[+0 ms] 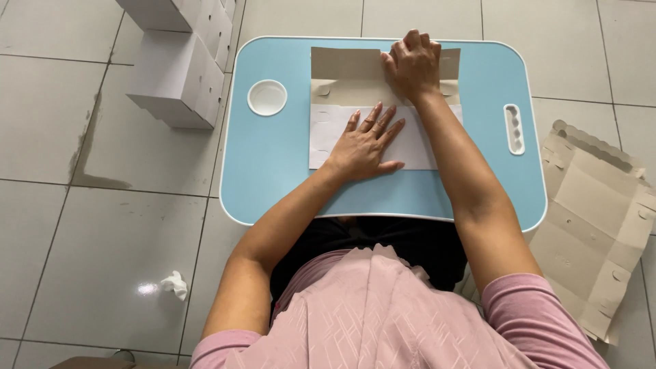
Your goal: The person is folding and assembling cardboard boxes from flat templates on a small portable table.
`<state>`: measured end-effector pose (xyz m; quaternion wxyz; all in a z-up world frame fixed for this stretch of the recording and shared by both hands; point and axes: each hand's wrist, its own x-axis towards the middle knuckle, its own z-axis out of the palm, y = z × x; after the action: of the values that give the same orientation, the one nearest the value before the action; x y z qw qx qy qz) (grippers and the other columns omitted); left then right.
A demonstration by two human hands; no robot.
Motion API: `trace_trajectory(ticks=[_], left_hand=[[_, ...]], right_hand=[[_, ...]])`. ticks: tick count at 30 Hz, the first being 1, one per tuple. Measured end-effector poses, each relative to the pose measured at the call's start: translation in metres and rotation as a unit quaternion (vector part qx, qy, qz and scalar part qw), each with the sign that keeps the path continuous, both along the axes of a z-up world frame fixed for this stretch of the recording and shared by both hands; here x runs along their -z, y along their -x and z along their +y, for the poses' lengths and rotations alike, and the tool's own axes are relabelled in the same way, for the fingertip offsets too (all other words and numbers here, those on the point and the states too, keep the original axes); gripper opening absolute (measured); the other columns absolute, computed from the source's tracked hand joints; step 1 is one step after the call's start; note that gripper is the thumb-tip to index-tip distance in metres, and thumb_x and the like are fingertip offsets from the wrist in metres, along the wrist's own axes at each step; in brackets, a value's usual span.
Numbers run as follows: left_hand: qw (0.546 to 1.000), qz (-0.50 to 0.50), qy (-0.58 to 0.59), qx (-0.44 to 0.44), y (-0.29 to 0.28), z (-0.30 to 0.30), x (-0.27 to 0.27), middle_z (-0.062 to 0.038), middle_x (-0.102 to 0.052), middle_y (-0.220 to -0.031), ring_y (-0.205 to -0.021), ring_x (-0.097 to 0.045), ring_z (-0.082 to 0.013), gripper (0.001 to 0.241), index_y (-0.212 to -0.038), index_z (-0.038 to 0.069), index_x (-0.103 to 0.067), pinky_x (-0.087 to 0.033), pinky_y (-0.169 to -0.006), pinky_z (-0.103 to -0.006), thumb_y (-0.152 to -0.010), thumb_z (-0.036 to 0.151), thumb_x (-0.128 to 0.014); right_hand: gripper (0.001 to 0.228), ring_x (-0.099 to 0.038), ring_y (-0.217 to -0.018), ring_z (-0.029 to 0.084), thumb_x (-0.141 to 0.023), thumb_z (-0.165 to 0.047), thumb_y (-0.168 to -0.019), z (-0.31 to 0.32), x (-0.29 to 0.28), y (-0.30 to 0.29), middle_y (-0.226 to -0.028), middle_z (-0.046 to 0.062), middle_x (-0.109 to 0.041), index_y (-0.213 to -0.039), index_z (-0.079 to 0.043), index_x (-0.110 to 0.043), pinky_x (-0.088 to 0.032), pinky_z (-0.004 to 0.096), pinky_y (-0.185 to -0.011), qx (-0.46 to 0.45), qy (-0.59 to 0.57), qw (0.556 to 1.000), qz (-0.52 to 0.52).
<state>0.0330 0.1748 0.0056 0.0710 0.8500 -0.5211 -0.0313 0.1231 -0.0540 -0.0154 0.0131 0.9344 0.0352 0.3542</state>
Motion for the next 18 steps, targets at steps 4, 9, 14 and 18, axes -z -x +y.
trace_trajectory(ticks=[4,9,14,18], left_hand=[[1.0,0.01,-0.003,0.003,0.001,0.002,-0.005,-0.007,-0.008,-0.172,-0.158,-0.001,-0.0278,0.09,-0.165,0.022,-0.016,-0.005,-0.124,-0.057,-0.097,0.077,-0.035],[0.998,-0.011,0.053,-0.006,-0.004,-0.001,0.006,-0.016,-0.028,-0.161,-0.147,-0.02,-0.0409,0.083,-0.161,0.016,-0.029,-0.011,-0.123,-0.0525,-0.098,0.069,-0.043],[0.964,-0.095,0.238,-0.064,-0.011,-0.007,0.032,-0.024,-0.039,-0.144,-0.136,-0.033,-0.0411,0.068,-0.142,-0.001,-0.047,-0.033,-0.122,-0.0516,-0.09,0.034,-0.073],[0.981,-0.075,0.138,-0.116,-0.012,-0.012,0.019,-0.025,-0.023,-0.166,-0.155,-0.016,-0.0419,0.063,-0.155,0.004,-0.044,-0.026,-0.125,-0.0532,-0.101,0.034,-0.054]], right_hand=[[0.026,-0.057,-0.086,0.024,-0.071,-0.034,-0.098,0.0,-0.01,0.019,-0.095,0.004,-0.057,-0.084,-0.012,-0.07,-0.041,0.041,-0.071,-0.016,0.078,0.99,-0.112],[0.033,-0.066,-0.094,0.037,-0.056,-0.027,-0.109,0.007,-0.008,0.062,-0.105,0.016,-0.071,-0.095,0.0,-0.069,-0.048,0.052,-0.078,-0.034,-0.033,0.993,0.104],[0.022,-0.063,-0.109,0.036,-0.054,-0.018,-0.105,0.025,0.01,0.081,-0.123,0.016,-0.068,-0.115,0.0,-0.062,-0.052,0.05,-0.084,-0.007,-0.071,0.988,0.14],[0.033,-0.053,-0.137,0.034,-0.05,-0.019,-0.109,0.033,0.017,0.089,-0.143,0.018,-0.061,-0.138,-0.008,-0.062,-0.045,0.047,-0.104,-0.012,-0.03,0.991,0.131]])
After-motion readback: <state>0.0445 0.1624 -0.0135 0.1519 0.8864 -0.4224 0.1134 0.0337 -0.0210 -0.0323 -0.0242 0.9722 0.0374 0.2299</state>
